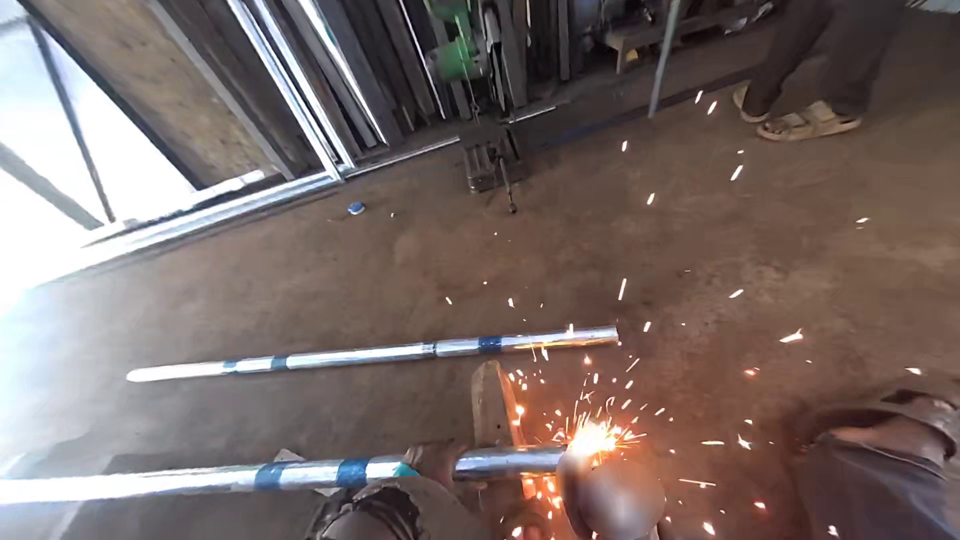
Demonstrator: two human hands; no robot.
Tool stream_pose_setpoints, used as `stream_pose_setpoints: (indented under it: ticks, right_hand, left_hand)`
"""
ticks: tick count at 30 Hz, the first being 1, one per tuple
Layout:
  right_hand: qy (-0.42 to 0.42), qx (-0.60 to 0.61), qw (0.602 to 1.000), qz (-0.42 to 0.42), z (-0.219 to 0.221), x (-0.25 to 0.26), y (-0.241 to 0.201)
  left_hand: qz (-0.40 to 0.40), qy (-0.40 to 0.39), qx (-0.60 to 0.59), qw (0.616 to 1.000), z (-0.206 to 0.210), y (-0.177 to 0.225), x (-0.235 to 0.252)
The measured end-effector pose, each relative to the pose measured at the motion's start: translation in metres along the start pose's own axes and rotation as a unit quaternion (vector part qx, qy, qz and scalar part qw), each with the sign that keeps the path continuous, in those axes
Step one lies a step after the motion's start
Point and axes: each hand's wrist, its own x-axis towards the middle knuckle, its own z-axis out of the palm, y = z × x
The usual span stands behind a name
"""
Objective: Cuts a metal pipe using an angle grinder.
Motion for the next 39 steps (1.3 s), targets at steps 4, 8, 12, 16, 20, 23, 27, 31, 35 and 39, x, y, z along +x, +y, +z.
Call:
stream_pose_setpoints:
  ticks: [4,8,12,16,20,23,27,31,35,39]
  right_hand:
    - [0.022,0.032,0.999,-0.015,0.006,0.008,0.009]
    - [-0.041,-0.026,0.998,0.047,-0.016,-0.006,-0.018]
    - [-0.029,-0.025,0.998,0.058,-0.017,-0.005,-0.031]
    - [-0.04,-0.022,0.998,0.05,-0.019,-0.008,-0.026]
    - [-0.009,0.01,0.999,0.051,-0.011,-0.002,-0.025]
    - [-0.04,-0.014,0.997,0.065,-0.013,-0.004,-0.017]
    - [-0.032,-0.003,0.998,0.051,-0.013,0.002,-0.013]
    - [-0.03,-0.028,0.999,0.034,-0.019,0.009,-0.015]
    - [-0.089,-0.111,0.984,0.103,-0.036,0.01,-0.031]
    - [-0.032,-0.059,0.995,0.074,-0.023,0.012,-0.027]
  left_hand:
    - [0.05,0.068,0.057,0.995,0.052,-0.079,0.069]
    - [0.039,0.014,0.103,0.994,0.04,-0.067,0.059]
    - [0.002,0.044,-0.025,0.999,0.029,-0.038,0.027]
    - [0.094,0.105,0.102,0.985,0.035,-0.056,0.035]
    - [0.035,0.02,0.106,0.994,0.039,-0.059,0.053]
    - [0.039,0.058,0.063,0.996,0.054,-0.087,0.077]
    - [0.048,0.103,0.055,0.992,0.062,-0.094,0.081]
    - [0.064,0.07,0.044,0.994,0.057,-0.097,0.087]
    - [0.071,0.102,0.048,0.991,0.062,-0.099,0.087]
    - [0.063,0.086,0.048,0.993,0.06,-0.096,0.084]
